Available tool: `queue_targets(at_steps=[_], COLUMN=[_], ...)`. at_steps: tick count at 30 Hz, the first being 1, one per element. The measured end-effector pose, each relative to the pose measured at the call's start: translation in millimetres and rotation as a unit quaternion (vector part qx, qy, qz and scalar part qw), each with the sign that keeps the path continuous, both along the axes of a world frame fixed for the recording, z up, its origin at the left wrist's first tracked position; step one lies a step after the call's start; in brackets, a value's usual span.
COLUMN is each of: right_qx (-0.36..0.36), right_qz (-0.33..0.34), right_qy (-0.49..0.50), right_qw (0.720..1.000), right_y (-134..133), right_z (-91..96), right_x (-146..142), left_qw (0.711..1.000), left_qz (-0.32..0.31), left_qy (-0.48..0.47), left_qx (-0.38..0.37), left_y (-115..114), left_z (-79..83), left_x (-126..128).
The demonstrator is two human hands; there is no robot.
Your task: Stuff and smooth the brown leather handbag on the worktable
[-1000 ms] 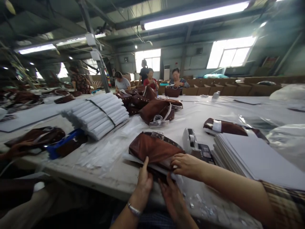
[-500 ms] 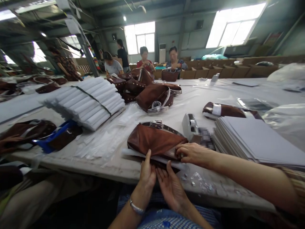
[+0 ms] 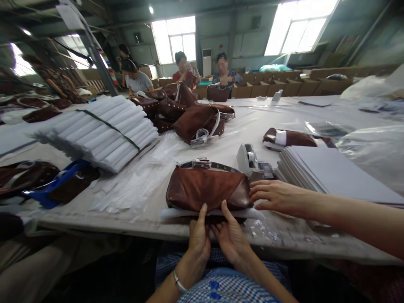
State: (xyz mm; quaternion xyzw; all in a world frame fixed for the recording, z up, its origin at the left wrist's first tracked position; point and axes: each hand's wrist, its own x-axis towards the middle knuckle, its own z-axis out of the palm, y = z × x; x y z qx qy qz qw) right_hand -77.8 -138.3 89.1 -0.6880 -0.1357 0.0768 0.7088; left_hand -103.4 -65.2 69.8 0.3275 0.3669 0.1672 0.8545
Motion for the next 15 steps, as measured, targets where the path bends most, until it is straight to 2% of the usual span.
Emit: queue_targets(at_steps=[3, 5, 7, 9, 10, 12, 13, 15], right_qx=[0.081, 0.109, 0.122, 0.125, 0.125, 0.130, 0.141, 0.173], right_qz=[-0.043, -0.052, -0.055, -0.056, -0.052, -0.042, -0.041, -0.052], right_qy=[0.089, 0.141, 0.167, 0.164, 0.156, 0.145, 0.155, 0.203], right_qw=[0.992, 0.983, 0.977, 0.977, 0.978, 0.980, 0.977, 0.962], right_y=[4, 0, -5, -8, -9, -10, -10, -10], right_z=[-16.3, -22.5, -26.3, -28.9, -30.0, -31.9, -32.6, -32.7], right_x=[-2, 2, 6, 9, 10, 11, 12, 11], left_qw=[1.000, 1.000, 0.998, 0.989, 0.979, 0.939, 0.906, 0.821], left_qz=[0.004, -0.016, -0.065, -0.147, -0.192, -0.268, -0.288, -0.276], left_qy=[0.014, 0.013, -0.003, -0.006, 0.005, 0.026, 0.026, 0.001], left_qx=[-0.007, -0.016, -0.019, 0.016, 0.062, 0.215, 0.309, 0.500], left_y=[-1, 0, 4, 14, 20, 35, 42, 53], left_z=[-4.4, -6.1, -6.6, -4.5, -1.7, 7.8, 14.1, 27.3], left_x=[1, -2, -12, -28, -36, -49, -52, -49])
